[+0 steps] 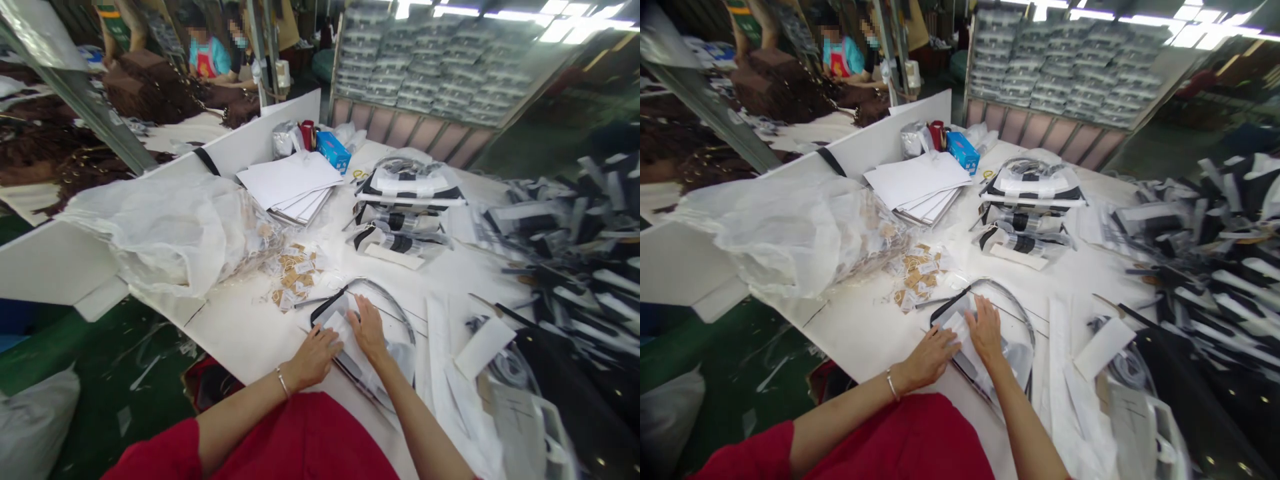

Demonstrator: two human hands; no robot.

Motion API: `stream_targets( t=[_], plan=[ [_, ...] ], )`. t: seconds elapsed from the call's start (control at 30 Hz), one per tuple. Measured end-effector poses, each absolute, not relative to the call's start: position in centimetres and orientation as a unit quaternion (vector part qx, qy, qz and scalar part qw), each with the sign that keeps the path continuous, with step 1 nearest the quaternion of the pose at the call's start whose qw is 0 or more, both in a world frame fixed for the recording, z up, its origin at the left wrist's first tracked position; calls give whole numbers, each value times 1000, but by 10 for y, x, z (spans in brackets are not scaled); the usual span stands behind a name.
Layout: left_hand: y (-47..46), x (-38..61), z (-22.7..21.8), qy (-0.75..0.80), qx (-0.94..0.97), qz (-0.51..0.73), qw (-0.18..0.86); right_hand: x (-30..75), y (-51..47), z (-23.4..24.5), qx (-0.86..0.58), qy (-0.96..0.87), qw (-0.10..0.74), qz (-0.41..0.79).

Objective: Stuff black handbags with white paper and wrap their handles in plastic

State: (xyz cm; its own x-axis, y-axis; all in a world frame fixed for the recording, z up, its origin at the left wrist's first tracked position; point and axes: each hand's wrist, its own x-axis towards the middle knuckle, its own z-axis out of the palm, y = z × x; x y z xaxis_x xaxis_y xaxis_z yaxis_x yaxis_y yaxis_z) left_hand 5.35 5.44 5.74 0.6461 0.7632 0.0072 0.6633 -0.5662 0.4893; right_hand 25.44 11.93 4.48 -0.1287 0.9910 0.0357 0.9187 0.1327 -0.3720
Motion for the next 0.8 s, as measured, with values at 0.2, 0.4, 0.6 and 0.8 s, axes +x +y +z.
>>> stream_targets(
  t=[0.2,0.4,0.6,0.8],
  plan=[
    [86,47,68,611,706,125,336,289,56,25,-640,-758,92,88],
    [78,20,70,541,678,72,493,314,39,7,-584,-798,142,47],
    [74,-37,70,618,620,80,477,336,26,5,-564,-809,151,66],
    [114,-81,70,782,537,122,290,330,35,16,-643,-744,114,142]
  ],
)
